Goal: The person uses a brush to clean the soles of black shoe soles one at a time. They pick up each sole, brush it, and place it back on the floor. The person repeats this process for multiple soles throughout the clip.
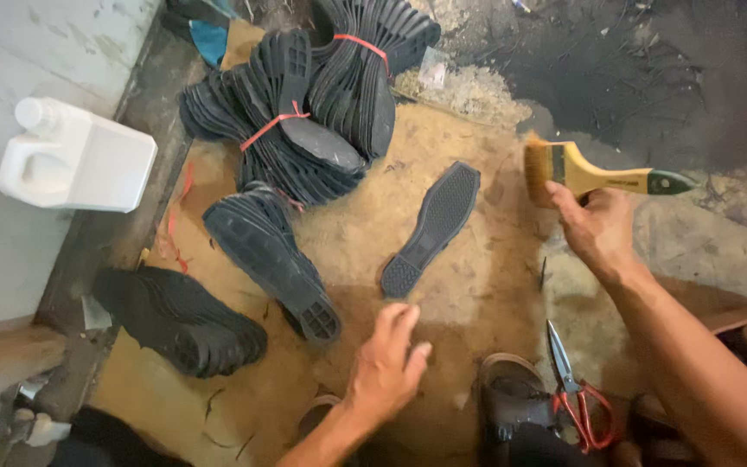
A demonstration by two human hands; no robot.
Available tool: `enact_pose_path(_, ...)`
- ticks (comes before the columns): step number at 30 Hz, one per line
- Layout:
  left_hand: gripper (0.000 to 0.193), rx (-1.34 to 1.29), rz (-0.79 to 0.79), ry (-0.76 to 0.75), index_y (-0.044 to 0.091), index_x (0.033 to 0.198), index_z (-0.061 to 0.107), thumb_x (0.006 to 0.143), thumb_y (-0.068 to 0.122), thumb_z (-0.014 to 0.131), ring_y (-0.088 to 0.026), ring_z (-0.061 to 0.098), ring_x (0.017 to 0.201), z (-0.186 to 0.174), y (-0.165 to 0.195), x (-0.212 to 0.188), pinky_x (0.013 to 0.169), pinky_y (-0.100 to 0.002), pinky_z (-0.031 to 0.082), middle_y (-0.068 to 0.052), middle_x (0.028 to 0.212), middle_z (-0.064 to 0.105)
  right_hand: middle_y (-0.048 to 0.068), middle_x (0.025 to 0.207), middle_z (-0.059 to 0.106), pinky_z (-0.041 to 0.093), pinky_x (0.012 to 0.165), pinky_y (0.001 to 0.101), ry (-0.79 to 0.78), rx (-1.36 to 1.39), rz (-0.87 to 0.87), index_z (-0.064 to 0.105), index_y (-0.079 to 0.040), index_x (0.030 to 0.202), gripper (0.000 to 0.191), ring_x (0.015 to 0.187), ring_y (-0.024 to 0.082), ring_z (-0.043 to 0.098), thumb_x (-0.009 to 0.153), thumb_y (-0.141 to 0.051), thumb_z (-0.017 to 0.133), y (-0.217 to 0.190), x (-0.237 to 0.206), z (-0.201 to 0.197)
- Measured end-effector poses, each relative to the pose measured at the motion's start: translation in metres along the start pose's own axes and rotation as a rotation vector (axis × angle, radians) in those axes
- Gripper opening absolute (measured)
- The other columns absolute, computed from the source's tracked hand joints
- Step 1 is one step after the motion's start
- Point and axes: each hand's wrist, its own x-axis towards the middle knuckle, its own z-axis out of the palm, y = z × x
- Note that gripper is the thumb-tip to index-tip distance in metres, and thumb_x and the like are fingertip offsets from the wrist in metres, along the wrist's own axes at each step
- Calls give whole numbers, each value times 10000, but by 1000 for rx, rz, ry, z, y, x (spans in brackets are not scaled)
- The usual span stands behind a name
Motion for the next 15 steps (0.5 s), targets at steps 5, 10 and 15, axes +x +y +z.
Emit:
enact_pose_path(5,615,223,69,-116,18,1374,524,822,158,756,-418,651,920,0,-10,10,775,-492,546,-239,1556,364,152,1030,781,590,647,363,-367,-31,-327,714,-20,1210,407,768,213,733,917,-301,689,-35,-32,54)
enact_pose_path(10,562,368,53,-191,49,1339,557,827,163,759,-374,642,865,-3,-20,15,764,-495,545,-163,1561,396,146,989,785,586,735,428,-519,-418,-514,783,-114,1160,351,825,272,730,859,-282,718,-32,9,78)
enact_pose_path(15,582,55,50,73,80,1366,529,842,194,757,-337,601,1134,1,-25,16,951,-442,506,-136,1496,480,150,902,762,587,601,364,-17,-131,-195,754,-8,1118,278,698,199,728,1021,-256,676,-26,74,37)
